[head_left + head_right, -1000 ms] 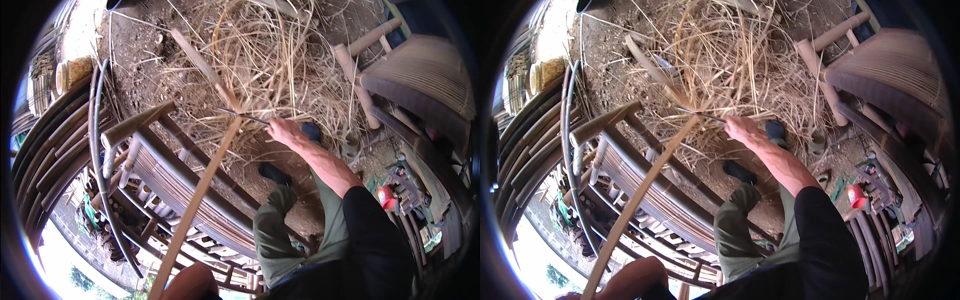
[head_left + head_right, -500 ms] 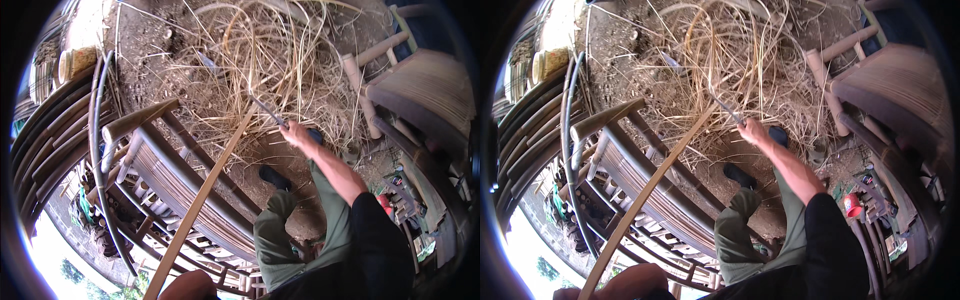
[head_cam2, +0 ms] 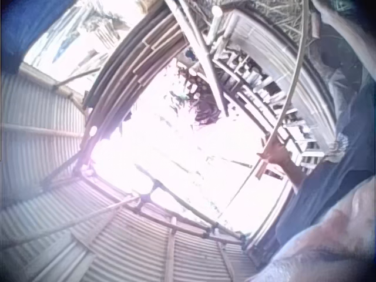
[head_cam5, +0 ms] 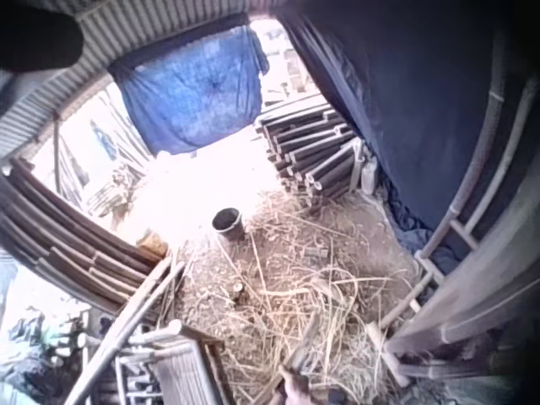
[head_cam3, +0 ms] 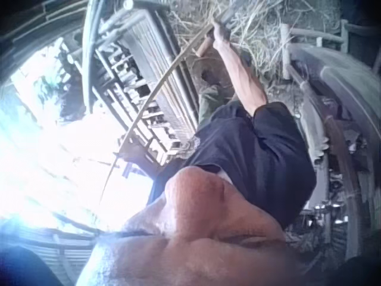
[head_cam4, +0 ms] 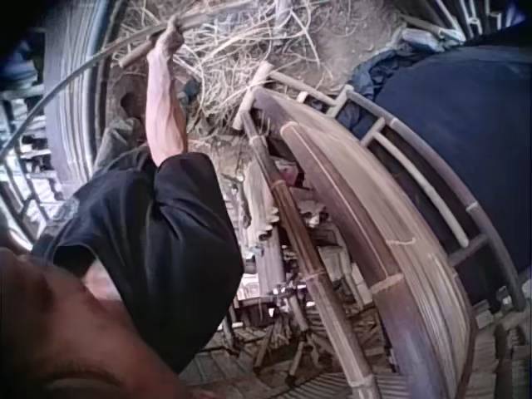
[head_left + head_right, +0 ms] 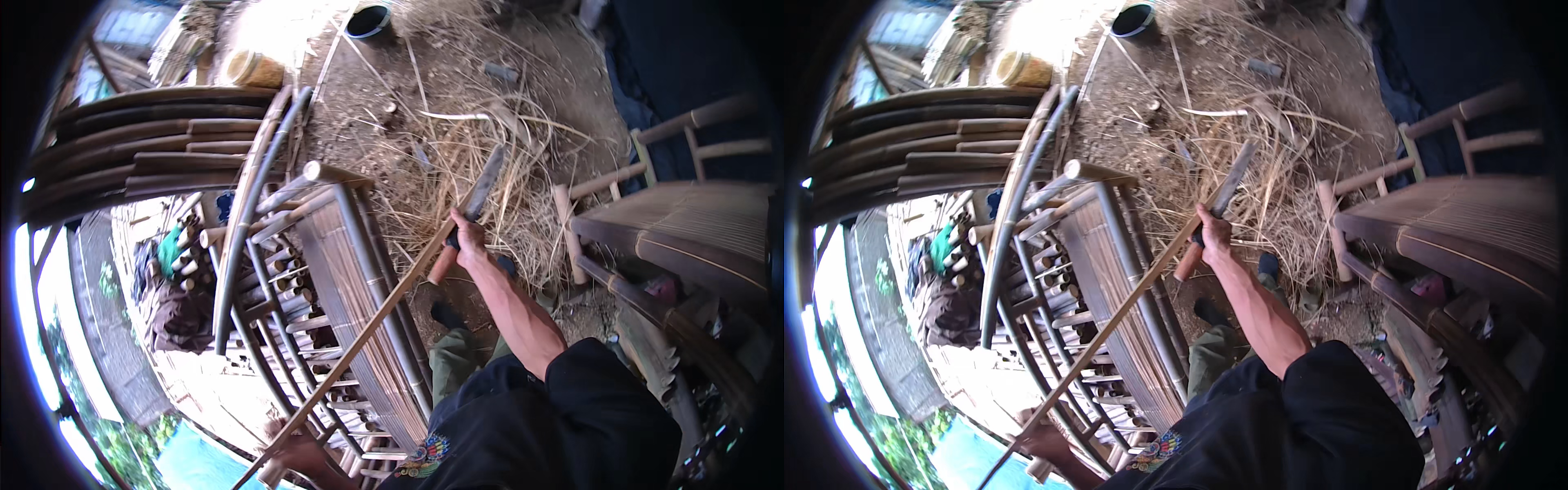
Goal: The person uses a large knife to split long bamboo poles into thin strips. They hold the bamboo against a workbench and repeatedly strike it with the knife to separate the material, occasionally adjusting the bamboo's position.
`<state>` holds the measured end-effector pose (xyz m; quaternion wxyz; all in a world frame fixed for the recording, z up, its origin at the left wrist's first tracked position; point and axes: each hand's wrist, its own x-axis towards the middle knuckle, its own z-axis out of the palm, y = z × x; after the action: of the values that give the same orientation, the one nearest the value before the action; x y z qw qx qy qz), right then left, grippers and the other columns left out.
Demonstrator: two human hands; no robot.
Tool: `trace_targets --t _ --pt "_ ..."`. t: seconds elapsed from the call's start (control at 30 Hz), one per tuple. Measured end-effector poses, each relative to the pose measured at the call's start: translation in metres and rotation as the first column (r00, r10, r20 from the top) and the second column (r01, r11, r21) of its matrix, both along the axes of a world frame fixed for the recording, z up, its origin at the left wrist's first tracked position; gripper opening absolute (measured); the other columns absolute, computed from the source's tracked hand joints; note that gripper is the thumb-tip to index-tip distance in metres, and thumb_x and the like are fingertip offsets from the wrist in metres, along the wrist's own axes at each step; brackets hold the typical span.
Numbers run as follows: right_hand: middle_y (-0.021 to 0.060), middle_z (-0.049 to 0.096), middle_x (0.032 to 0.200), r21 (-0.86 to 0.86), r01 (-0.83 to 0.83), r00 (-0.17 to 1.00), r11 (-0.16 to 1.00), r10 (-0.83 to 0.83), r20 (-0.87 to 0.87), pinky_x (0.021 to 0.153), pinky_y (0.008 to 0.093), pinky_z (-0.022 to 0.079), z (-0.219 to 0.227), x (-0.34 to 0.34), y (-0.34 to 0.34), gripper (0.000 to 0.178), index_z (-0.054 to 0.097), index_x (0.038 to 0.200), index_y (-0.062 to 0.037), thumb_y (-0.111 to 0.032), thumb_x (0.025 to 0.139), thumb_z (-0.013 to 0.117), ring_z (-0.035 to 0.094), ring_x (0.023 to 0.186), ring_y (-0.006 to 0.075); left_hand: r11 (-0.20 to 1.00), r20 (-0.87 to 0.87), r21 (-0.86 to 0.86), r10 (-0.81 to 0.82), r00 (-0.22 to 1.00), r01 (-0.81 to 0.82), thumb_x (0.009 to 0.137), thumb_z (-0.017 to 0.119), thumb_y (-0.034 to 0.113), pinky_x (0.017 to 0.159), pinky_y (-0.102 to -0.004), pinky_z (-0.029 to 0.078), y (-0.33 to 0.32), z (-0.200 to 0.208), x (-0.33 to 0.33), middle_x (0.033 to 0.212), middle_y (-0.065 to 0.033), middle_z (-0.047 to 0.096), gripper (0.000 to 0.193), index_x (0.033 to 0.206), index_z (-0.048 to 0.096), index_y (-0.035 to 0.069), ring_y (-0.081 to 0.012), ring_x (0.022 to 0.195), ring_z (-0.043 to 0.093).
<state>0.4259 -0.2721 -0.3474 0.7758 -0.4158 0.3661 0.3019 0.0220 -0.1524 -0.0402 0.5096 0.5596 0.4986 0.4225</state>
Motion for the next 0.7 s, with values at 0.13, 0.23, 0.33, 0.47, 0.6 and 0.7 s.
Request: trace_targets --t 0.13,0.23,0.33,0.47,0.6,0.7 --pt "0.0015 0.055 0.066 -0.221 -0.143 0.974 0.965 0.177 0.143 0.039 0.0296 0.047 0.072 -0.022 0.01 0.03 0.065 0.087 -0.0051 -0.032 0.081 0.076 0.052 0.048 0.0139 0.676 -0.467 -0.647 -0.717 0.517 0.352 0.089 0.062 0.015 0.089 -0.0356 0.049 -0.077 0.028 0.01 0.108 -0.0131 0.066 0.029 0.113 0.062 -0.002 -0.0272 0.108 0.061" --pt "-0.0007 0.05 0.064 -0.266 -0.245 0.9 0.932 0.321 0.296 0.042 0.0299 0.048 0.129 -0.059 0.024 0.033 0.064 0.079 -0.0069 -0.037 0.078 0.078 0.048 0.049 0.0114 0.622 -0.671 0.023 -0.571 0.473 0.783 0.083 0.071 0.022 0.099 -0.0426 0.041 -0.05 -0.003 0.057 0.13 -0.022 0.05 0.051 0.125 0.053 0.0 -0.0386 0.119 0.05" --pt "0.0 0.052 0.066 -0.304 -0.313 0.827 0.9 0.415 0.378 0.041 0.0295 0.047 0.151 -0.091 0.044 0.033 0.064 0.078 -0.0046 -0.036 0.082 0.074 0.05 0.05 0.0122 0.407 -0.285 -0.467 -0.91 0.302 0.785 0.093 0.061 0.038 0.065 -0.0312 0.048 0.007 -0.063 0.08 0.083 -0.0067 0.061 0.045 0.117 0.058 0.001 -0.0192 0.073 0.059" --pt "0.0095 0.06 0.069 -0.829 -0.199 0.293 0.523 0.839 0.459 0.044 0.0365 0.048 0.196 -0.119 0.05 0.038 0.062 0.089 -0.005 -0.042 0.092 0.058 0.058 0.051 0.0224 0.3 0.232 -0.621 -0.813 0.535 0.724 0.097 0.057 0.032 0.04 -0.021 0.028 0.008 -0.068 0.043 0.061 0.0051 0.046 0.028 0.101 0.066 0.005 -0.0031 0.044 0.038" --pt "0.0138 0.061 0.08 -0.856 0.158 -0.269 0.492 0.856 0.442 0.06 0.041 0.05 0.24 -0.153 0.029 0.042 0.056 0.107 -0.0051 -0.044 0.093 0.055 0.061 0.068 0.0309 0.277 0.358 -0.666 -0.696 0.622 0.693 0.097 0.055 0.03 0.046 -0.0212 0.031 0.022 -0.061 0.011 0.065 0.005 0.048 0.03 0.103 0.065 0.002 -0.0043 0.052 0.039" --pt "0.0144 0.06 0.079 -0.819 0.207 -0.484 0.535 0.783 0.39 0.057 0.041 0.05 0.237 -0.192 0.027 0.051 0.053 0.102 -0.0012 -0.05 0.09 0.056 0.061 0.066 0.0311 0.288 0.392 -0.682 -0.632 0.669 0.672 0.099 0.052 0.028 0.046 -0.0211 0.031 0.03 -0.04 -0.007 0.065 0.0041 0.048 0.032 0.103 0.065 0.0 -0.0045 0.053 0.039"
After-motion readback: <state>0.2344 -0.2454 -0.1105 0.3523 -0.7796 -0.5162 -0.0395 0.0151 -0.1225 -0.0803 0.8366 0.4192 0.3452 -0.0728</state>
